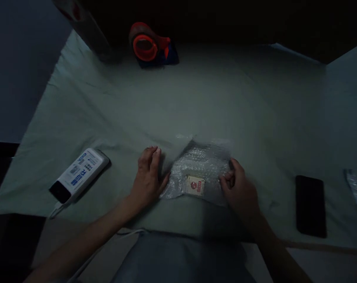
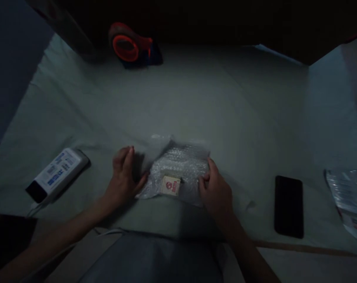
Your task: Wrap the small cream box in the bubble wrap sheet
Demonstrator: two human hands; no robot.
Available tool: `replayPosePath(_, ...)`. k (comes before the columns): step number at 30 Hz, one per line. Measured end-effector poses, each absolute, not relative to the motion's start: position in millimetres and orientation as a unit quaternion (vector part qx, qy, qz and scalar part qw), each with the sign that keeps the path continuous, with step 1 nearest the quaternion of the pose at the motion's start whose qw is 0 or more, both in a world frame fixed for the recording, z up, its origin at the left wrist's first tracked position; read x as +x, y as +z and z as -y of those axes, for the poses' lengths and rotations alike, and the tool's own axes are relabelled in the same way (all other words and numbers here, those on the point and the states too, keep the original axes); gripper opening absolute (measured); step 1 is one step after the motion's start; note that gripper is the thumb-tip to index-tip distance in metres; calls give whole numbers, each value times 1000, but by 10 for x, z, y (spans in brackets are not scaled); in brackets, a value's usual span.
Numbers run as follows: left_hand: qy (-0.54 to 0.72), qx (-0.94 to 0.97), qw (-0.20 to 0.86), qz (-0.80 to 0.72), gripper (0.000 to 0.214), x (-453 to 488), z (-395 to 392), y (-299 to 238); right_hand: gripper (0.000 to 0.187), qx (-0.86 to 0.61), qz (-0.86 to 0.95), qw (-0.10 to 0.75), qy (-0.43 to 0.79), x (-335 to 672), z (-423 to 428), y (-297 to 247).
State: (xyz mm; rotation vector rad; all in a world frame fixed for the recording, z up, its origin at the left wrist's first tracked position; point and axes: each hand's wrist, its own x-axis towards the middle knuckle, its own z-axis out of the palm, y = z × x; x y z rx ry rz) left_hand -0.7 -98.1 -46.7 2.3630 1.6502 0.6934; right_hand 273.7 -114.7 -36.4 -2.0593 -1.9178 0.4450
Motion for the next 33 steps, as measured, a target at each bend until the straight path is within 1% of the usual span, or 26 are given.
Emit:
replayPosePath(1, 232, 820, 53, -521, 68, -36, 969, -470, 37, -706, 681, 151, 124, 2747, 1140, -378)
replayPosePath(2, 219, 849, 31, -481, 60, -58, 946, -460, 25, -685, 705, 157, 93, 2751, 1123, -382)
replayPosePath(3, 195, 878, 24, -436, 49, -72, 912, -437, 14, -653, 738, 159, 67, 2750, 1096, -376)
replayPosePath(4, 165, 905, 31, -391, 39, -80, 869, -403, 9, -610, 775, 157, 51, 2748, 1062, -361)
replayPosePath(5, 130, 927, 50, -348, 30, -80, 822, -362, 11, -560, 813, 150, 47, 2748, 1024, -339)
replayPosePath(6, 110, 940, 72, -314, 26, -76, 775, -317, 14, -507, 848, 144, 53, 2750, 986, -314)
replayPosePath(7, 101, 945, 93, -297, 26, -68, 735, -270, 16, -458, 876, 138, 66, 2758, 953, -286)
replayPosePath(9, 103, 943, 122, -292, 28, -51, 689, -182, 13, -391, 906, 123, 108, 2784, 916, -234)
replayPosePath(10, 102, 938, 127, -306, 28, -43, 686, -143, 14, -377, 911, 111, 128, 2799, 916, -211)
replayPosePath(11, 94, 931, 125, -329, 25, -36, 697, -110, 25, -375, 911, 95, 144, 2808, 927, -191)
replayPosePath(13, 60, 913, 113, -387, 18, -22, 744, -61, 61, -402, 900, 67, 156, 2798, 972, -164)
replayPosePath(14, 38, 904, 107, -413, 19, -13, 770, -45, 75, -419, 893, 61, 155, 2773, 1000, -158)
replayPosePath(15, 23, 898, 103, -428, 26, 1, 791, -33, 82, -433, 886, 60, 153, 2733, 1026, -158)
replayPosePath(16, 15, 894, 101, -436, 34, 20, 802, -27, 83, -443, 881, 63, 152, 2681, 1047, -165)
replayPosePath(17, 14, 895, 101, -435, 39, 46, 802, -27, 77, -448, 878, 69, 154, 2620, 1062, -179)
replayPosePath(18, 20, 900, 102, -422, 37, 78, 786, -35, 68, -449, 876, 77, 161, 2557, 1072, -198)
replayPosePath(20, 36, 920, 113, -374, 27, 159, 716, -81, 49, -448, 870, 93, 183, 2444, 1076, -238)
replayPosePath(21, 42, 931, 124, -341, 25, 203, 667, -122, 43, -447, 866, 102, 199, 2406, 1074, -252)
replayPosePath(23, 30, 937, 146, -315, 33, 289, 564, -234, 36, -451, 852, 122, 237, 2386, 1065, -253)
replayPosePath(26, 21, 926, 140, -349, 42, 379, 474, -410, 32, -494, 809, 173, 267, 2524, 1035, -198)
replayPosePath(28, 12, 919, 138, -370, 51, 408, 485, -478, 33, -554, 769, 224, 225, 2713, 989, -176)
replayPosePath(31, 7, 909, 151, -387, 71, 430, 558, -487, 37, -659, 695, 268, 102, 3055, 875, -253)
replayPosePath(33, 9, 906, 166, -388, 82, 450, 598, -463, 44, -701, 663, 254, 67, 3255, 788, -353)
